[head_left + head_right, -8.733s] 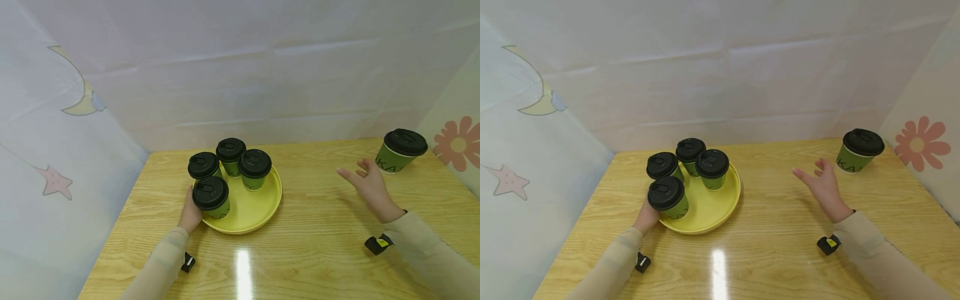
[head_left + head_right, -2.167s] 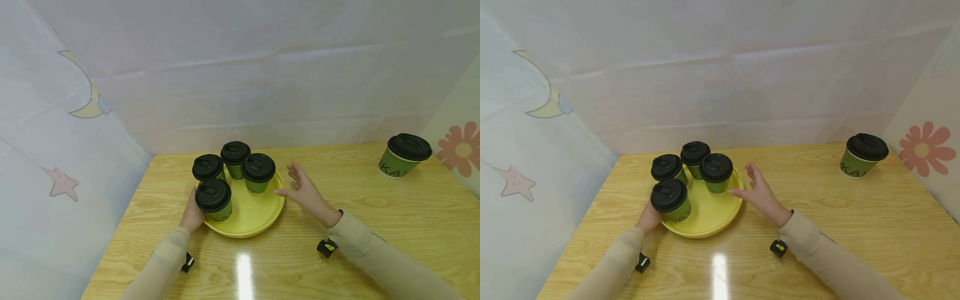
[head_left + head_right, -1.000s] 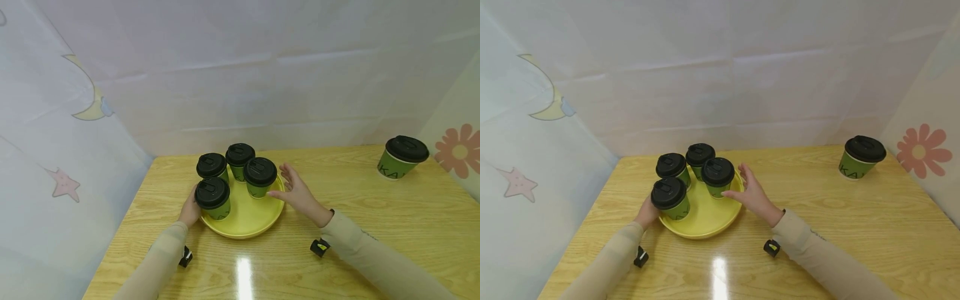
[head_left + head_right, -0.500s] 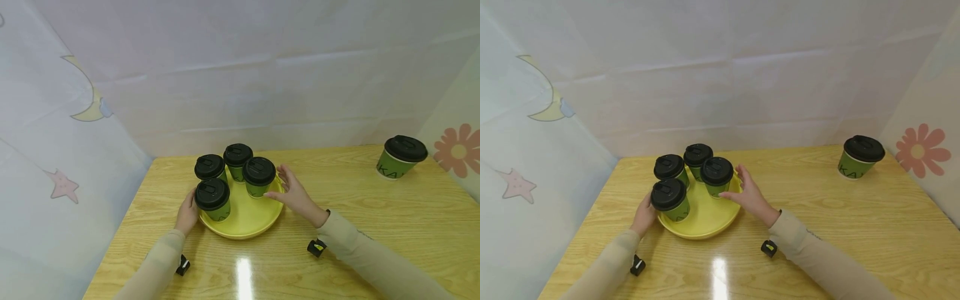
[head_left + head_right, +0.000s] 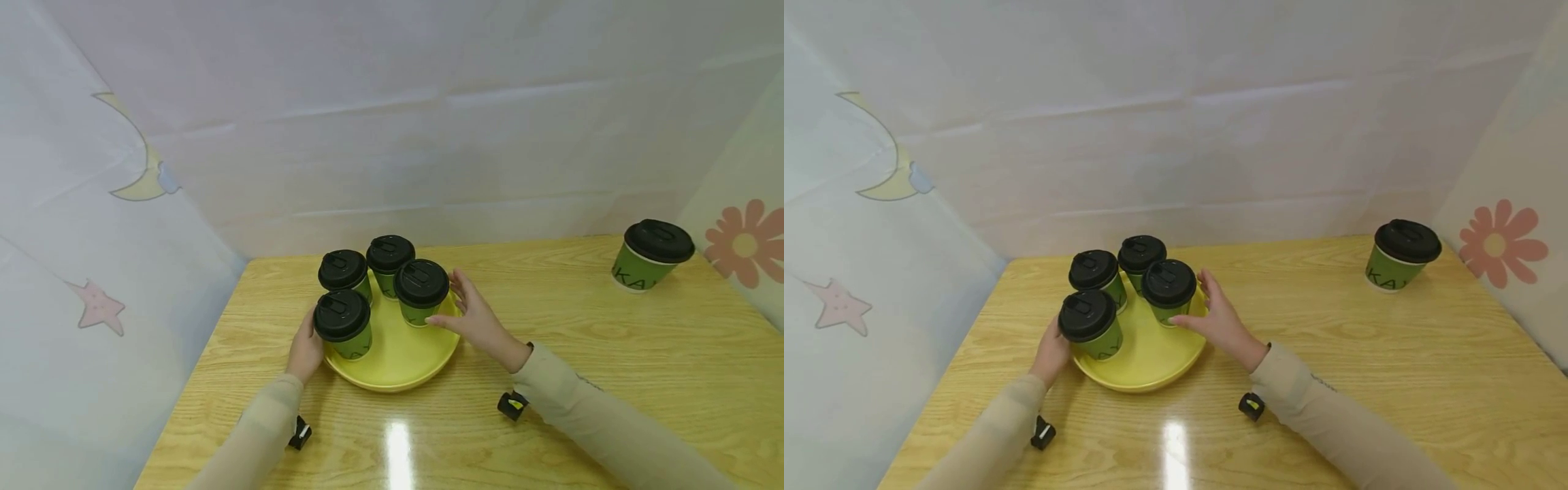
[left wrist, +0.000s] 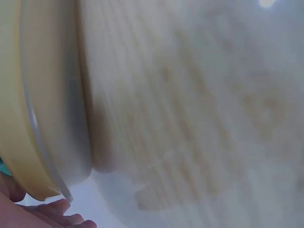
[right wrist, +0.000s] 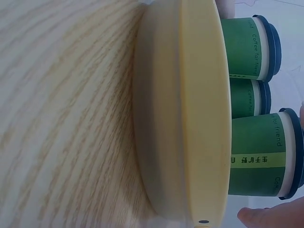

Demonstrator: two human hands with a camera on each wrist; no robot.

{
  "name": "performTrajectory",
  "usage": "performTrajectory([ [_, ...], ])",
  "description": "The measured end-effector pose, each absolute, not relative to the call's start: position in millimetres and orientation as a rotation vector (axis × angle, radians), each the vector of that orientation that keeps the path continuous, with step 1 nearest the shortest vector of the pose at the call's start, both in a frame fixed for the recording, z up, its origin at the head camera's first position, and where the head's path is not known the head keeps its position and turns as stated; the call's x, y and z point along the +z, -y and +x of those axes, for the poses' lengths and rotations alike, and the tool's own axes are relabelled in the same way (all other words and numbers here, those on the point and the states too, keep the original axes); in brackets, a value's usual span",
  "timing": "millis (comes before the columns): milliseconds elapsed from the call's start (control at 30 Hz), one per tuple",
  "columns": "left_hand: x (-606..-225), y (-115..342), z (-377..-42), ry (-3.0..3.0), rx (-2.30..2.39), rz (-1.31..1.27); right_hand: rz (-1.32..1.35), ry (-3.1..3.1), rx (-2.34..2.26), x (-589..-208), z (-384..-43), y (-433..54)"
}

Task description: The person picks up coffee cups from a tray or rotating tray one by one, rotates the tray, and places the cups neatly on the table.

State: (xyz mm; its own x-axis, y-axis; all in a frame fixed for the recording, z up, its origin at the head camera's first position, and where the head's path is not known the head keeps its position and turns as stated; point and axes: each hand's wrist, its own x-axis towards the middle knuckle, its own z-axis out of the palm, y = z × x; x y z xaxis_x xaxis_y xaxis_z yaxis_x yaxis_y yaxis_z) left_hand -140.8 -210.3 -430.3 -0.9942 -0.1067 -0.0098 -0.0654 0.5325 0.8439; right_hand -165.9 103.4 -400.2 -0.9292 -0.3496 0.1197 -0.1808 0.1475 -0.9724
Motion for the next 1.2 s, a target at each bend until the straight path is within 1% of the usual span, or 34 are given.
performTrajectory([
  [200, -431.7, 210.2, -137.1, 2.704, -1.527, 0.194, -0.520, -2.269, -1.889, -399.6, -165.4, -101.0],
  [567, -434.8, 211.0, -142.1, 2.722, -1.516, 0.218, -0.493, -2.306, -1.848, -401.2, -165.7, -96.3],
  [1200, -433.9, 207.8, -141.6, 2.761, -1.318, 0.097, -0.479, -2.222, -1.956, -407.4, -170.6, -79.8],
])
